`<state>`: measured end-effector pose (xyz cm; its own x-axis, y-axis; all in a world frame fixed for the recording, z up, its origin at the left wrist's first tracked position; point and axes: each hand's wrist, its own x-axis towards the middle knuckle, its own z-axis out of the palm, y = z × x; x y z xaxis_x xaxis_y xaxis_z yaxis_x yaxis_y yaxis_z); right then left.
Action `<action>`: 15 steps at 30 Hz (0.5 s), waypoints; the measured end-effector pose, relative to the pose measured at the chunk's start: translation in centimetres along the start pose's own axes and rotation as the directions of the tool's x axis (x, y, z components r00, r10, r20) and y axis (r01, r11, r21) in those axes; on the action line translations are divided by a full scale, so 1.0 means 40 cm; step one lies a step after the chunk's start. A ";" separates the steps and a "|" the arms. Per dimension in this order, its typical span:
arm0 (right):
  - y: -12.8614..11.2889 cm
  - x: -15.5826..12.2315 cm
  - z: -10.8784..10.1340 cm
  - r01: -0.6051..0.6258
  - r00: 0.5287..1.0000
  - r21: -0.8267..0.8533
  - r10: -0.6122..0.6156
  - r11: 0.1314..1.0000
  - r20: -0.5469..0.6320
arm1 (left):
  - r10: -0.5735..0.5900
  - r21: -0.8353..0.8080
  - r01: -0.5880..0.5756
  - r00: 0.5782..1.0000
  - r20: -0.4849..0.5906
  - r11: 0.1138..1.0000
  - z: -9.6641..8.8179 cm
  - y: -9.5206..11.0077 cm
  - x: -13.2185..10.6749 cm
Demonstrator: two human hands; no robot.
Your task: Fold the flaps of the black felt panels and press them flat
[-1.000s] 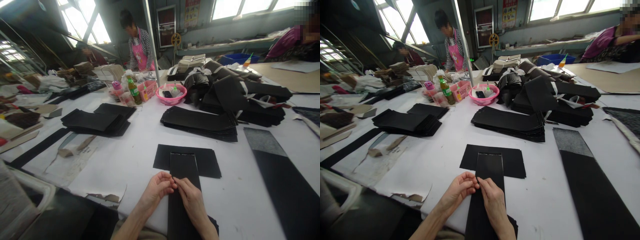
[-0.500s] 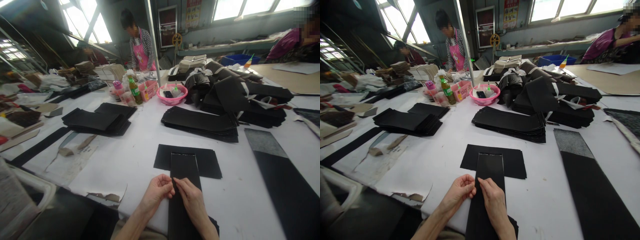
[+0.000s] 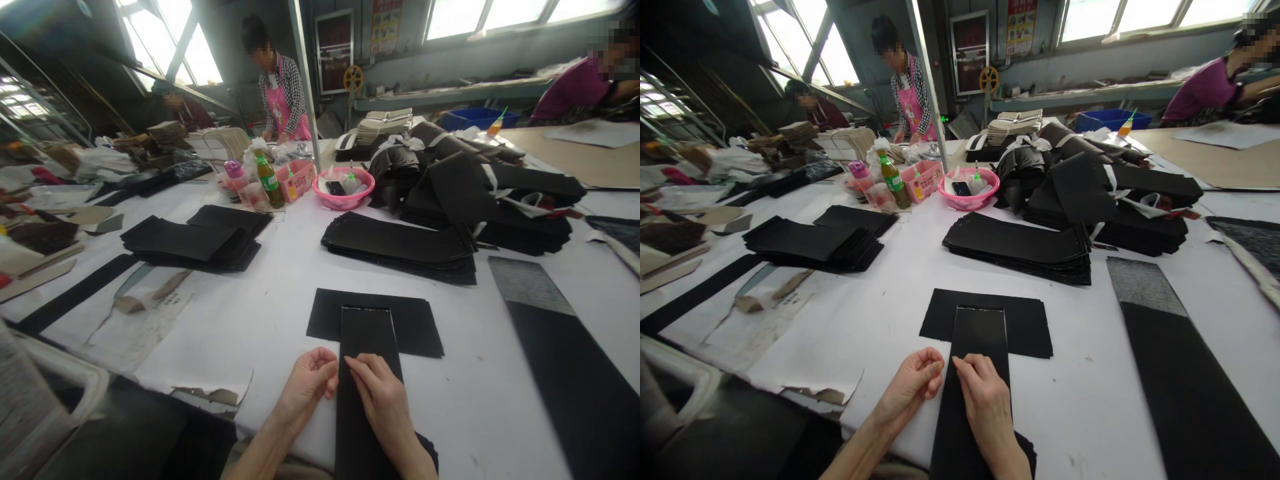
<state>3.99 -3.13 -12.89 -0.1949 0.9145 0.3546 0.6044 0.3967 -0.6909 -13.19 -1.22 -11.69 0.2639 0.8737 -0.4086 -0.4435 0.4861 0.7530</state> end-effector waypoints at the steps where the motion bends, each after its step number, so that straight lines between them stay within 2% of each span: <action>1: -0.003 -0.001 0.002 0.045 0.999 -0.079 -0.044 0.996 0.003 | 0.000 -0.013 0.000 1.000 -0.009 1.000 -0.002 -0.001 0.001; 3: -0.007 -0.001 0.005 0.131 0.991 -0.204 -0.127 0.970 0.032 | -0.005 -0.036 0.004 1.000 -0.024 0.999 -0.006 -0.002 0.002; 6: -0.008 0.004 0.008 0.202 0.979 -0.284 -0.183 0.937 0.092 | 0.000 -0.038 -0.001 1.000 -0.027 0.999 -0.010 0.000 0.001; 15: 0.003 0.005 0.018 0.202 0.978 -0.279 -0.178 0.939 0.108 | -0.002 -0.041 0.001 0.999 -0.040 0.999 -0.001 0.009 -0.008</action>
<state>3.47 -2.82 -13.36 -0.3815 0.8324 0.4019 0.7435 0.5347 -0.4017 -13.47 -1.30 -11.31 0.2305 0.8725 -0.4308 -0.4776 0.4872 0.7311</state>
